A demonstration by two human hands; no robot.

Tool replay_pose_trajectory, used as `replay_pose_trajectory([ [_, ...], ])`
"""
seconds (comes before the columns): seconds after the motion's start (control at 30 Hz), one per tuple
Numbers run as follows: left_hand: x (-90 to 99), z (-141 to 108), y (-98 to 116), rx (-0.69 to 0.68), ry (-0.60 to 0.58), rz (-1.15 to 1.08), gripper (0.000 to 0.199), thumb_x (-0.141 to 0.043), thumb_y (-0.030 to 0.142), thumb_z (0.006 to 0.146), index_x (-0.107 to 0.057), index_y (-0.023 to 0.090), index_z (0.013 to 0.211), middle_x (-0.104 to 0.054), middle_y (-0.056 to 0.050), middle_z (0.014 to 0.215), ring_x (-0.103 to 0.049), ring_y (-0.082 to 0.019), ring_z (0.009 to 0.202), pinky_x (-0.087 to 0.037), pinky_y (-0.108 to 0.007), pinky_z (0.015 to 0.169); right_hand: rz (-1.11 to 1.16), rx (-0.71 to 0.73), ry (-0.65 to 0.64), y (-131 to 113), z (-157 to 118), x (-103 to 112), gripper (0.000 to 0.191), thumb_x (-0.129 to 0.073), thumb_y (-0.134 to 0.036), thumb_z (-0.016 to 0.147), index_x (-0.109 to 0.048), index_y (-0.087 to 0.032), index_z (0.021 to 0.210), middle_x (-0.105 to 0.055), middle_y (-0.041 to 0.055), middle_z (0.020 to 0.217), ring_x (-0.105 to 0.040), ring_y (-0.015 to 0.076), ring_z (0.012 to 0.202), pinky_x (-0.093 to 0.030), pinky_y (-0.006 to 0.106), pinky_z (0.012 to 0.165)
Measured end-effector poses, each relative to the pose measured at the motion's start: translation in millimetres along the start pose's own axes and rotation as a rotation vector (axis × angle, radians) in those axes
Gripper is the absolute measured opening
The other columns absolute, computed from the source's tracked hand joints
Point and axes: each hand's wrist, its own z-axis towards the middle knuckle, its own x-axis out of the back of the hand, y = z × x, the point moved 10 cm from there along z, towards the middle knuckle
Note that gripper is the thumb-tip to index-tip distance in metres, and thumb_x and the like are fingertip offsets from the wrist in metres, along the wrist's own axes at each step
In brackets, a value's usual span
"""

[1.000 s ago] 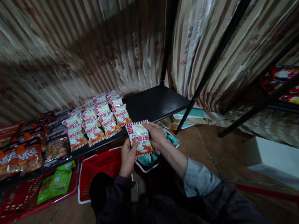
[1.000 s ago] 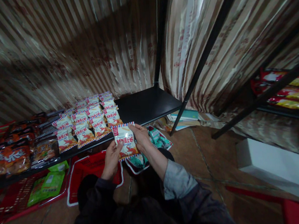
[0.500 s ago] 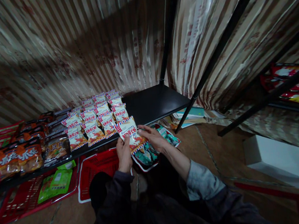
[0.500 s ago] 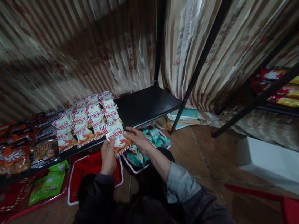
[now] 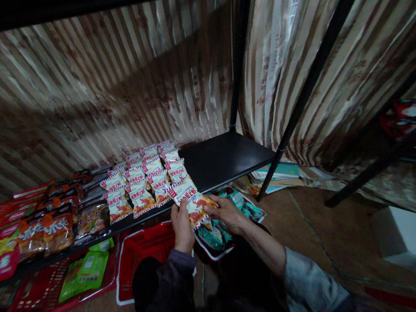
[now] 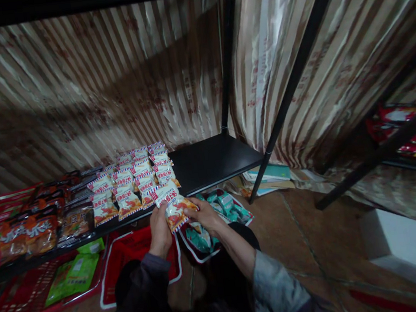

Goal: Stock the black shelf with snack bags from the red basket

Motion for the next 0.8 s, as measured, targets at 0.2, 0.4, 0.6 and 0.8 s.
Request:
replay_pose_trajectory([
  [0.2,-15.6,-5,4,0.011,-0.068,0.005,0.043,-0.069,0.041,0.067,-0.056,0.017,0.100,-0.069,-0.003,0.086,-0.065,-0.015,0.069,-0.051,-0.030,0.069,0.016,-0.022,0.044,7,-10,10,0.045,-0.079,-0.033,0.061,-0.067,-0.022,0.102,-0.072,0.0002,0.085,-0.065,0.0116,0.059,-0.049,0.017,0.047],
  [0.4,-29.7,0,-14,0.045,-0.113,0.050,0.048,-0.070,0.054,0.064,-0.056,0.015,0.087,-0.067,-0.003,0.076,-0.064,-0.016,0.067,-0.050,-0.030,0.067,0.030,-0.077,0.080,13,-15,29,0.038,-0.079,-0.031,0.062,-0.067,-0.023,0.097,-0.072,-0.0003,0.079,-0.065,0.0118,0.053,-0.048,0.017,0.043],
  [0.6,-44.6,26,-26,-0.011,-0.088,0.133,0.048,-0.066,0.057,0.066,-0.057,0.017,0.090,-0.067,-0.003,0.079,-0.064,-0.016,0.070,-0.050,-0.029,0.069,-0.032,-0.025,0.105,-3,0,49,0.044,-0.079,-0.034,0.062,-0.066,-0.023,0.102,-0.072,0.0007,0.087,-0.067,0.0138,0.066,-0.053,0.022,0.057],
  [0.8,-66.0,44,-27,-0.032,-0.144,0.161,0.046,-0.064,0.056,0.070,-0.058,0.017,0.094,-0.068,-0.007,0.091,-0.065,-0.017,0.078,-0.051,-0.031,0.075,0.036,0.081,0.204,-25,30,73,0.058,-0.080,-0.038,0.060,-0.060,-0.025,0.114,-0.069,0.0026,0.104,-0.064,0.0185,0.099,-0.049,0.032,0.090],
])
